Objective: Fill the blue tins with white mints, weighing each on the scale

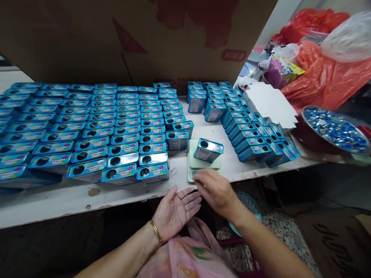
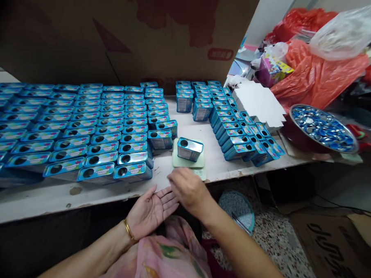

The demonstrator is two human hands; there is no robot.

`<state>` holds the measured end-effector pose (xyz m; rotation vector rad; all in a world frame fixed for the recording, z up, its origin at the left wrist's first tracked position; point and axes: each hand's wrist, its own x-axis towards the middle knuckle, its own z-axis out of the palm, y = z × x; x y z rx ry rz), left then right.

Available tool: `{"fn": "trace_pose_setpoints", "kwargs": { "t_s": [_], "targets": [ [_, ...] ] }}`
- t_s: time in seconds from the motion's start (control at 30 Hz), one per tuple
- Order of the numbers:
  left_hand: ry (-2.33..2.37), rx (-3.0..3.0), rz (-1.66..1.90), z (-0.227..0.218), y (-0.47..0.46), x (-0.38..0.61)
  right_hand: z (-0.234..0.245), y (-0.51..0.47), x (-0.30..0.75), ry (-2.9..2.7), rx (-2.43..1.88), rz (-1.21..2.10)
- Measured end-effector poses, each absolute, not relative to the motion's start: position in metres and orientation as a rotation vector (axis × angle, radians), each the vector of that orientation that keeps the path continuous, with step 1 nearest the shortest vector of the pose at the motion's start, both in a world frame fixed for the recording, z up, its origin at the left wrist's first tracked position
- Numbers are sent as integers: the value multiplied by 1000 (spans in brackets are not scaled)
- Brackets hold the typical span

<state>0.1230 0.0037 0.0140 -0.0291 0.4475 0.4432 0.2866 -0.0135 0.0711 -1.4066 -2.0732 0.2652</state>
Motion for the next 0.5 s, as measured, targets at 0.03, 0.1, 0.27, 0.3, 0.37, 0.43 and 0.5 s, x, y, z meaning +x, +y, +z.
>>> {"fn": "trace_pose_setpoints", "kwargs": {
  "t_s": [0.03,0.1,0.27,0.3,0.37,0.43,0.5],
  "targets": [
    [457,-26,436,14,4,123,82,-4,296,-2028,-1426,215],
    [473,-19,435,13,4,122,97,17,312,-1975,-1468,112],
    [506,15,452,16,3,123,104,47,331,-1957,-1541,-24],
    [522,31,455,21,4,122,103,47,332,-1943,-1538,-20],
    [576,98,474,35,11,112,101,40,335,-1878,-1530,-17],
    [666,231,539,58,26,88,101,29,341,-1769,-1535,-53],
    [807,395,709,86,49,52,99,17,349,-1645,-1566,-112]
  ]
}}
